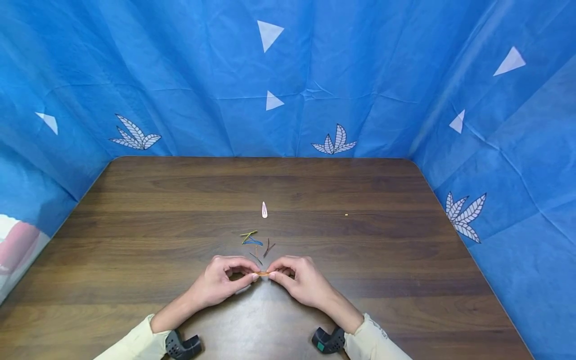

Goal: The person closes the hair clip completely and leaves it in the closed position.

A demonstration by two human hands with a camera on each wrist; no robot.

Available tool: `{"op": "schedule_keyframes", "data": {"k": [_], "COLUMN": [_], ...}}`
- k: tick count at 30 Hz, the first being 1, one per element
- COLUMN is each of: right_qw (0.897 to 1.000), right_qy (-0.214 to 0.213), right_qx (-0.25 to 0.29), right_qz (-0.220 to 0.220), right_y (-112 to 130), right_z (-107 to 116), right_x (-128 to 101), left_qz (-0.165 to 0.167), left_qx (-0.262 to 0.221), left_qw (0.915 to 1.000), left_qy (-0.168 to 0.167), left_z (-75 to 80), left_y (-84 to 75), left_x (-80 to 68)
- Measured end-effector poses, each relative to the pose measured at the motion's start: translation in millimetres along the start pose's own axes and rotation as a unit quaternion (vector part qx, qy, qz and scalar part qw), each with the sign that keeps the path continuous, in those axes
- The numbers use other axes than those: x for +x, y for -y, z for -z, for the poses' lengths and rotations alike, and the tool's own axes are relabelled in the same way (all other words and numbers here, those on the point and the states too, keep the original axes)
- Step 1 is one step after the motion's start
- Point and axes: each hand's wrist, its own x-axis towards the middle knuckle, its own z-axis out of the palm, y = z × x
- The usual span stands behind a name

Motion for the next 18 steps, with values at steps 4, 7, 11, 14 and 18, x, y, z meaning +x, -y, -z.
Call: {"op": "schedule_keyframes", "data": {"k": [4, 7, 11, 14, 18], "right_qw": [1.000, 1.000, 1.000, 1.000, 1.000], "right_qy": [-0.001, -0.002, -0.001, 0.000, 0.000], "right_qx": [-0.001, -0.003, -0.004, -0.006, -0.005], "right_qz": [0.006, 0.012, 0.015, 0.018, 0.028], "right_y": [0.8, 0.7, 0.8, 1.2, 0.5], "right_z": [0.4, 0.6, 0.8, 1.0, 1.0], "right_x": [0.2, 0.0, -0.8, -1.3, -1.5], "left_qz": [-0.001, -0.004, -0.009, -0.011, -0.013], "left_qx": [-0.002, -0.002, -0.001, 0.000, -0.003], "left_qw": [1.0000, 1.0000, 1.0000, 0.9999, 0.9999], "left_qy": [0.000, 0.000, 0.001, 0.001, 0.003], "left_z": [0.4, 0.4, 0.1, -0.2, -0.3], "left_y": [-0.7, -0.7, -0.6, -0.7, -0.2], "left_x": [0.1, 0.2, 0.2, -0.1, -0.3]}}
